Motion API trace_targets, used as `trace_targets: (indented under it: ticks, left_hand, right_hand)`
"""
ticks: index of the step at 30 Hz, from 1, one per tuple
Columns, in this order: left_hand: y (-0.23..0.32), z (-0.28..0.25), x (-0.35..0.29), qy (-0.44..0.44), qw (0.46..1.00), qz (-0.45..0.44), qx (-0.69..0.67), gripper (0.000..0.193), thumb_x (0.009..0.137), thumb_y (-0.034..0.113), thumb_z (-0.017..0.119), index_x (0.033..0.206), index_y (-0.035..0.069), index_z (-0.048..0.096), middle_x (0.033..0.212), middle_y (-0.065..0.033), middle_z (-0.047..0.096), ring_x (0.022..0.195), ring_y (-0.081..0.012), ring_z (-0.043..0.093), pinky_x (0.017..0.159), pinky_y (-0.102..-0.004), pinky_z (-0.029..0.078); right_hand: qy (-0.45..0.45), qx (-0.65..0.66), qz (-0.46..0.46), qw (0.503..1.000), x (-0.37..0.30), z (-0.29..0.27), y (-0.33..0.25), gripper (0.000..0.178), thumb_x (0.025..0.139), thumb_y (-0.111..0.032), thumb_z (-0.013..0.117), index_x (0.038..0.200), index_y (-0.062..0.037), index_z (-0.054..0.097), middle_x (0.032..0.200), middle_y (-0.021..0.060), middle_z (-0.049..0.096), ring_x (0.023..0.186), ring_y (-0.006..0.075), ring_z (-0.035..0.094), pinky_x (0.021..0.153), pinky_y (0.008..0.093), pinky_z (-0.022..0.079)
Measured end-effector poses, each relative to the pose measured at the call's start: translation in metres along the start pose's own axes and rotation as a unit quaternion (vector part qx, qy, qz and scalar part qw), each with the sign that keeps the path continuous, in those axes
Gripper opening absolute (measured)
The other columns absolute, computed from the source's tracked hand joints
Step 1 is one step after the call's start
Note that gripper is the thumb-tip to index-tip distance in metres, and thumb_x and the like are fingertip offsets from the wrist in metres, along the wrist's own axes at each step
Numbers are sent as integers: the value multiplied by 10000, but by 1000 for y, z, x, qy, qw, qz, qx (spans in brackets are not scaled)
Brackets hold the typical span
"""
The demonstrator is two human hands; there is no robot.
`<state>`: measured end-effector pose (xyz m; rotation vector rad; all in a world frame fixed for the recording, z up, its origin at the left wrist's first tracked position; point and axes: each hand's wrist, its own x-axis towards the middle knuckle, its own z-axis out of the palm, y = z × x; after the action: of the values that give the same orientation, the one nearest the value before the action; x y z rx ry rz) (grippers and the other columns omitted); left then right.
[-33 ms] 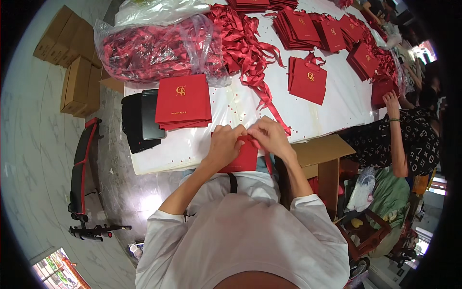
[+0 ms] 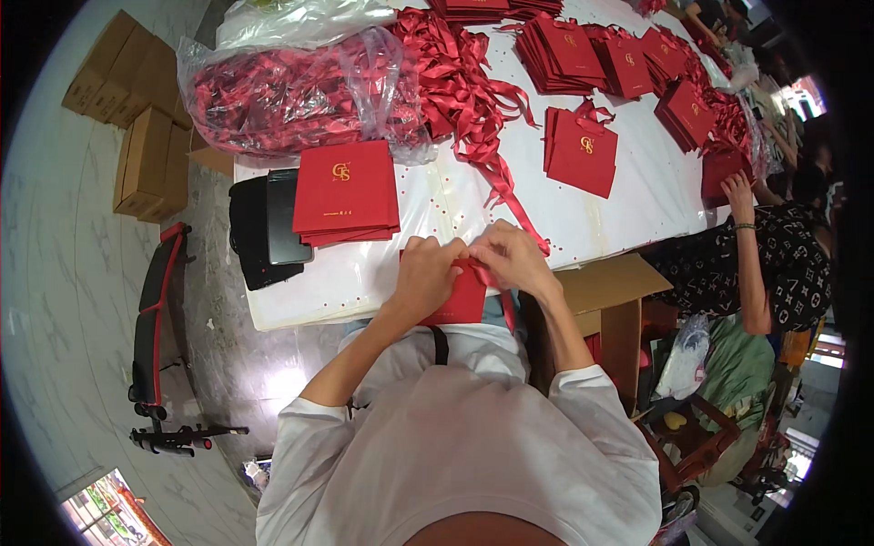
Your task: The person attaches ribbons to gift pouches and ties them into bows by hand.
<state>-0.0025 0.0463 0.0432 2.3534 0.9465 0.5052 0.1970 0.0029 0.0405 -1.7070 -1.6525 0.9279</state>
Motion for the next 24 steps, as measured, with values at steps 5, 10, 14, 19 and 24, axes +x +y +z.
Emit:
trace_targets:
  ticks: [5,10,14,19,24]
  left_hand:
    - [5,11,-2,49,989,101,93,167,766,74,715,908,135,650,752,-46,629,762,-269,545,810,-401,381]
    - [5,10,-2,91,991,92,29,127,785,163,742,891,146,675,730,-26,622,745,-220,537,813,-380,366]
    - [2,5,-6,59,996,50,-37,163,777,236,786,859,156,670,694,0,619,705,-213,543,797,-369,365]
    - [3,6,-2,62,997,-7,-52,173,763,195,773,849,137,634,724,-20,645,703,-240,586,760,-390,386]
    - [-11,4,6,118,991,-50,-47,200,756,162,772,884,133,621,746,-6,661,681,-236,600,742,-387,381]
  right_hand:
    - [-139,89,-16,986,14,-13,24,177,849,-165,714,835,11,718,814,113,621,726,193,604,661,324,472]
    - [-121,230,75,963,20,7,30,199,807,-169,741,743,17,711,695,36,641,656,89,579,605,264,464]
    - [-11,233,167,958,33,16,14,188,792,-178,749,731,-3,717,573,-1,591,550,81,534,522,278,425]
    - [201,164,10,966,35,16,26,152,824,-166,737,780,-21,724,687,16,582,622,75,504,564,260,413]
    - [27,127,9,991,-8,-15,-10,240,824,-239,793,796,-24,688,736,33,588,634,123,534,588,274,431]
